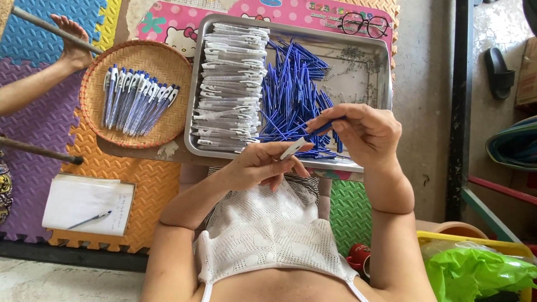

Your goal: The person sits on the floor and assembles blue pens by inserting blue ink cartridges into white pen barrels. They pick up a barrel and a cartridge from a metal tray, insert the cartridge into the barrel, and place the assembled pen into a woven basket.

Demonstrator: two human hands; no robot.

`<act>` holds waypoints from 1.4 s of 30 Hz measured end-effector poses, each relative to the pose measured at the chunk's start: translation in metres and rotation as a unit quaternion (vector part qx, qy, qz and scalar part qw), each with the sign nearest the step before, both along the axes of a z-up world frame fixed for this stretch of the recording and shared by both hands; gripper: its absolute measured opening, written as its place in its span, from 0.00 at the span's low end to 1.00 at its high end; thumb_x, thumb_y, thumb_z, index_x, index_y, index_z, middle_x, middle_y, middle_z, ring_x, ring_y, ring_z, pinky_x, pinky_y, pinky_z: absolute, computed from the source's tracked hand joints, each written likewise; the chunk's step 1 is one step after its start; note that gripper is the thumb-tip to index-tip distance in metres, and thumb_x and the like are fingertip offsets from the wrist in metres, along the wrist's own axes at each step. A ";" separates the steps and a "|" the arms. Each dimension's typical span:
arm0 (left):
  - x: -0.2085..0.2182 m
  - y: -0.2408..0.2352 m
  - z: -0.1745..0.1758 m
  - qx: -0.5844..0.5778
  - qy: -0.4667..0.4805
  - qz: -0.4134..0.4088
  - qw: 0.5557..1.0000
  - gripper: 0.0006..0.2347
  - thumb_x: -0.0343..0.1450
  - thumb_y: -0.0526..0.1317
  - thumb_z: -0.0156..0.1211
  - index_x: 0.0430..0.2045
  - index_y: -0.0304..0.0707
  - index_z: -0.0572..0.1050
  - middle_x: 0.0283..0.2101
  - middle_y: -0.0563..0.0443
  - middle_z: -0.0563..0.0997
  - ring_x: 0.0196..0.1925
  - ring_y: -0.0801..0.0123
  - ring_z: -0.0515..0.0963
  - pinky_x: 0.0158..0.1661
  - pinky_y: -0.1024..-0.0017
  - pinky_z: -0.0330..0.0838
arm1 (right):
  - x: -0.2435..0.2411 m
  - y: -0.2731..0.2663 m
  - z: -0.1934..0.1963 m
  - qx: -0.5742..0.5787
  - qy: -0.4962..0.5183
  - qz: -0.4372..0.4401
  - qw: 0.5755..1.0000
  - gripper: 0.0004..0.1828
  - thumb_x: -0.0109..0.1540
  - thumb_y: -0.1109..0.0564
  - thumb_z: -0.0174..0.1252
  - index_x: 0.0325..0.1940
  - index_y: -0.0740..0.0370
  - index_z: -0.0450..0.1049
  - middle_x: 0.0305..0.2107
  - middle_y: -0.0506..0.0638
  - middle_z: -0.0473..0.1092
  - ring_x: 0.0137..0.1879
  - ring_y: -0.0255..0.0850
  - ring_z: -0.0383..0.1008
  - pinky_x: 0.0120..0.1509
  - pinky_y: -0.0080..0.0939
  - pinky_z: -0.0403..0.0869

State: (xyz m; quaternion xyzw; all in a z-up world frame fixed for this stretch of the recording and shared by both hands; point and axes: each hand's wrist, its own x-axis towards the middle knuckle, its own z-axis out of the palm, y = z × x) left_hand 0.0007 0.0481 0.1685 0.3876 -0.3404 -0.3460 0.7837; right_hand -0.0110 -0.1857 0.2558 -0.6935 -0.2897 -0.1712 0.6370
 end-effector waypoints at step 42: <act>0.003 -0.030 0.009 -0.108 0.114 -0.031 0.987 0.17 0.82 0.34 0.47 0.67 0.29 0.65 0.38 0.37 0.84 0.18 0.80 0.73 0.19 0.83 0.66 | 0.029 0.009 0.000 -0.004 0.084 0.053 0.995 0.21 0.72 0.64 0.52 0.67 0.78 0.65 0.44 0.71 0.78 0.47 0.53 0.84 0.52 0.48 0.82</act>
